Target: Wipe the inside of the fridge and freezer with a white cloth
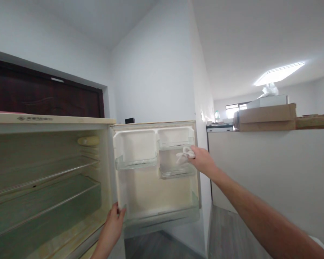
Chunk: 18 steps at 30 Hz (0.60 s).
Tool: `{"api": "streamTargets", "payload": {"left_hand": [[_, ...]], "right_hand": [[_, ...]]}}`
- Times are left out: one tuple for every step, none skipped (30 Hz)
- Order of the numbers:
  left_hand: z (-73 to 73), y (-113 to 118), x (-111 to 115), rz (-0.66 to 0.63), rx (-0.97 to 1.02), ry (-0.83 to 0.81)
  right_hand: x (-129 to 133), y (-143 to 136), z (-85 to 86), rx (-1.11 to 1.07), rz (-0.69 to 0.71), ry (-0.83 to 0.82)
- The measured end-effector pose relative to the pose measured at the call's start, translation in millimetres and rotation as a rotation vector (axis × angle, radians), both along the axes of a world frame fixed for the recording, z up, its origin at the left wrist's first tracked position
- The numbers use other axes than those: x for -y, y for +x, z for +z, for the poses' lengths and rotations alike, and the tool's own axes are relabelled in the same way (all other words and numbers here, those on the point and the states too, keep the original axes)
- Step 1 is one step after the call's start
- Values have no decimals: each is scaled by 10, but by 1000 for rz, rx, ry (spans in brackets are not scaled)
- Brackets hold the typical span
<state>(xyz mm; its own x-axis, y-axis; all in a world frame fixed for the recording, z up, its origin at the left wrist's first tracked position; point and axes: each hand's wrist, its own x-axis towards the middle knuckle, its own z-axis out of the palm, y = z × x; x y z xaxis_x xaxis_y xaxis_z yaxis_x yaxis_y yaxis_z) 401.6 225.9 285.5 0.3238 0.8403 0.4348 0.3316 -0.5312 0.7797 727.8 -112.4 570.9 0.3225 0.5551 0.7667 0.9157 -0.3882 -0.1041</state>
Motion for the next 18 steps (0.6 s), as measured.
{"api": "streamTargets", "payload": {"left_hand": [[-13, 0, -13, 6, -5, 1], [-24, 1, -24, 9, -5, 3], [-33, 1, -34, 7, -3, 5], [-39, 1, -41, 3, 3, 8], [-44, 1, -47, -1, 9, 9], [-49, 1, -52, -8, 13, 7], [-53, 2, -55, -16, 18, 4], [-58, 3, -59, -22, 24, 0], [-65, 4, -62, -29, 31, -5], [-72, 5, -67, -37, 38, -10], [-81, 6, -72, -43, 45, -17], [-91, 6, -79, -47, 53, -23], [-103, 5, -87, -53, 59, -28], [-116, 4, -96, -60, 63, -31], [-130, 3, -106, -67, 62, -30], [-146, 1, -118, -72, 58, -26], [-164, 1, -130, -74, 52, -20], [-183, 1, -142, -74, 47, -14]], "right_hand": [[100, 63, 34, -33, -7, 173], [184, 129, 85, -69, -12, 361], [246, 198, 152, -104, -12, 550], [283, 268, 232, -134, -2, 721], [291, 338, 319, -157, 18, 860], [271, 407, 403, -177, 52, 959], [224, 472, 477, -196, 98, 1013], [156, 530, 530, -221, 150, 1029], [74, 578, 558, -254, 203, 1016], [-15, 612, 557, -296, 250, 984], [-102, 631, 525, -343, 290, 941], [-180, 636, 467, -386, 317, 895], [-242, 627, 385, -423, 330, 854], [-286, 607, 282, -452, 333, 821], [-310, 581, 164, -476, 327, 797], [-316, 551, 30, -501, 318, 782], [-306, 521, -118, -531, 309, 772], [-284, 492, -281, -566, 301, 761]]}}
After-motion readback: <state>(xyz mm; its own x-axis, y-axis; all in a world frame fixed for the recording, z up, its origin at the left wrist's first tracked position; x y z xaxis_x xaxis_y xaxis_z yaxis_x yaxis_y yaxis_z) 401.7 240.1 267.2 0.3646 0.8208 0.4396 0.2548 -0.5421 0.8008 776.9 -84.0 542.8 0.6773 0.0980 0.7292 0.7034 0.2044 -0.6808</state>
